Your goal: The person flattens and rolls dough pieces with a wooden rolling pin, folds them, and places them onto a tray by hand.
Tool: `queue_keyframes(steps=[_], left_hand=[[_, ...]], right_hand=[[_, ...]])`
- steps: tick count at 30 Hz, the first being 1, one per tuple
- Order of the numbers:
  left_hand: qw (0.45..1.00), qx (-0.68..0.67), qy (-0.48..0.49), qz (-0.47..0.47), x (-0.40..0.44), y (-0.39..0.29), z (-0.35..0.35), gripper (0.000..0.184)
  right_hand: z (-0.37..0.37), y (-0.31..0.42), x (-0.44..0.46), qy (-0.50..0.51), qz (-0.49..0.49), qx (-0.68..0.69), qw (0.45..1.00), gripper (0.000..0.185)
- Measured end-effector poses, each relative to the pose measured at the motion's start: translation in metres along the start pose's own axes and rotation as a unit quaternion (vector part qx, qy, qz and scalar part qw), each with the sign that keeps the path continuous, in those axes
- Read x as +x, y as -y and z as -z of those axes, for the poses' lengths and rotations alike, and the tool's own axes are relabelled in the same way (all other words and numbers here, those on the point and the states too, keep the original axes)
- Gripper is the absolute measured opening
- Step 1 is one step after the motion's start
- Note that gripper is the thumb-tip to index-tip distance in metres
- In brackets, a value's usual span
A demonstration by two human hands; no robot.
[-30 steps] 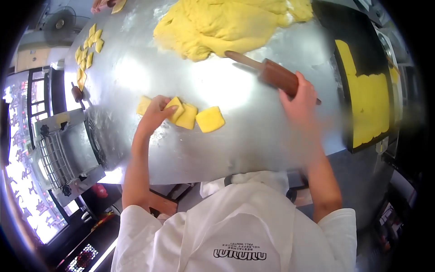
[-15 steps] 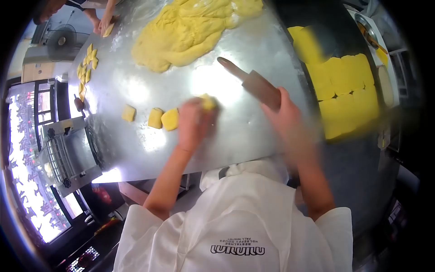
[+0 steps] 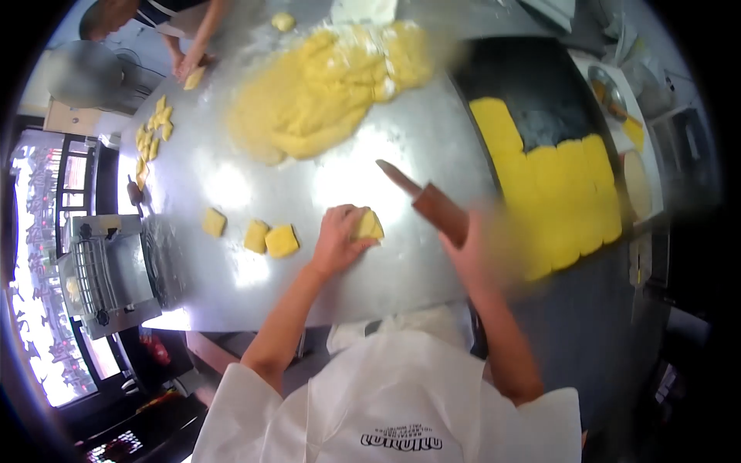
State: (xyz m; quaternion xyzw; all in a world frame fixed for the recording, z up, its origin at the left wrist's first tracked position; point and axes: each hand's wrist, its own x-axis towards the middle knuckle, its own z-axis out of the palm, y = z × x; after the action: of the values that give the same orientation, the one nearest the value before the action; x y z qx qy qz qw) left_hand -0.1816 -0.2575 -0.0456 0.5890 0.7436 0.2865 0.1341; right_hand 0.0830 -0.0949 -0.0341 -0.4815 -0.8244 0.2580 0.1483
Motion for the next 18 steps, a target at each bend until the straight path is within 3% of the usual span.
queue_keyframes(steps=[5,8,9,12,14,18], left_hand=[[0.992,0.073,0.017,0.106,0.024,0.016,0.025,0.077],[0.986,0.098,0.088,0.099,0.036,0.012,0.037,0.078],[0.995,0.062,0.066,0.049,0.042,0.015,0.045,0.076],[0.997,-0.045,0.018,0.053,0.096,0.006,0.088,0.072],[0.999,-0.005,-0.043,0.025,0.154,0.030,0.088,0.069],[0.981,0.017,-0.125,-0.145,0.331,0.078,0.079,0.067]], right_hand=[[-0.016,-0.012,-0.003,-0.043,0.023,-0.028,0.998,0.075],[-0.024,-0.023,-0.010,-0.073,0.039,-0.063,0.995,0.078],[-0.028,-0.027,-0.009,-0.089,0.047,-0.070,0.992,0.080],[-0.036,-0.024,-0.008,-0.105,0.013,-0.062,0.992,0.074],[-0.038,-0.023,-0.009,-0.072,-0.018,-0.074,0.994,0.078],[-0.031,-0.022,-0.007,-0.004,-0.074,-0.084,0.994,0.081]])
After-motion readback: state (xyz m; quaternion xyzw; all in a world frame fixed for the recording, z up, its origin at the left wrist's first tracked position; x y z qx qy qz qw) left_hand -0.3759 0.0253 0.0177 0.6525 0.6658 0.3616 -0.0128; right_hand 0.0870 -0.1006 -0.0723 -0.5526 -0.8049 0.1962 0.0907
